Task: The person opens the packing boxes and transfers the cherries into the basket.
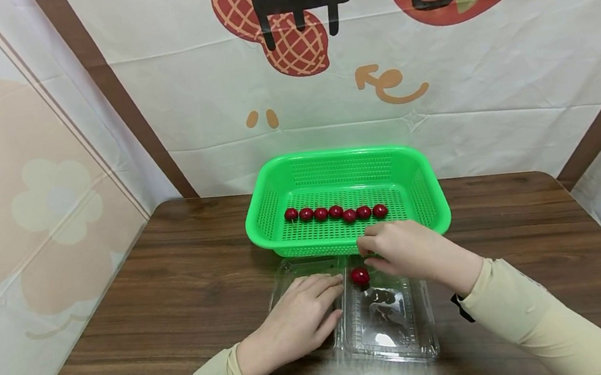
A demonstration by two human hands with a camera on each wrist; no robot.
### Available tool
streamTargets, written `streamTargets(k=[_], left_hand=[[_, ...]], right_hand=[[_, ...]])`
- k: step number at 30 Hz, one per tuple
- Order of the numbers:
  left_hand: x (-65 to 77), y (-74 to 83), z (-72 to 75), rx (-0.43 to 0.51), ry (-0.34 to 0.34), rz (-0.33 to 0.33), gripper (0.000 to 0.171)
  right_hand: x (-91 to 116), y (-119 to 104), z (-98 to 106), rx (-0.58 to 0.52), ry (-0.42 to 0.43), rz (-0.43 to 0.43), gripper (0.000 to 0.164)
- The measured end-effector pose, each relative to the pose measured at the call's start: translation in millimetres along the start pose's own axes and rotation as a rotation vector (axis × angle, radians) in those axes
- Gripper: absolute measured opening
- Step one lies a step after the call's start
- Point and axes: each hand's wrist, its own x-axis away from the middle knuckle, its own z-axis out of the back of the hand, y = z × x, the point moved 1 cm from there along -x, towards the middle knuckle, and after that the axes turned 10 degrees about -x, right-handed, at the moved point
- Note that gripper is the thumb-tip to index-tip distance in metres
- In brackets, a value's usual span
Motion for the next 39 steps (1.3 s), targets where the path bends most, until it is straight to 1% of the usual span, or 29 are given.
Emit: streamTargets(k=[7,10,16,22,25,32,39], left_hand=[[1.3,0.0,-0.1,0.001,0.003,0.005,0.032],[1.2,0.0,-0.3,0.004,0.005,0.007,0.031],[0.5,0.0,0.1,-0.002,0.001,0.009,0.031],[-0.6,0.2,0.5,-0.007,-0.007,0.007,0.032],[-0.5,0.6,0.0,-0.008,-0.01,0.004,0.031],[-0.8,0.7,1.4,-0.004,-0.018,0.006,0.031],[0.5,1.3,1.4,0.0,-0.012,0.011,0.031]], right_hand=[[-0.3,-0.7,-11.3,-0.041,-0.03,-0.009,0.009],[-0.1,0.2,-18.0,-0.055,-0.046,-0.029,0.011],[0.4,1.5,-31.4,-0.024,-0.042,-0.069,0.018],[0.7,1.6,-43.3,0.032,-0.036,-0.05,0.017],[1.0,2.5,-47.7,0.05,-0.027,-0.054,0.018],[0.9,4.7,-55.1,0.068,0.003,-0.085,0.023],[-0.9,4.2,-60.6,0.071,-0.012,-0.148,0.025]])
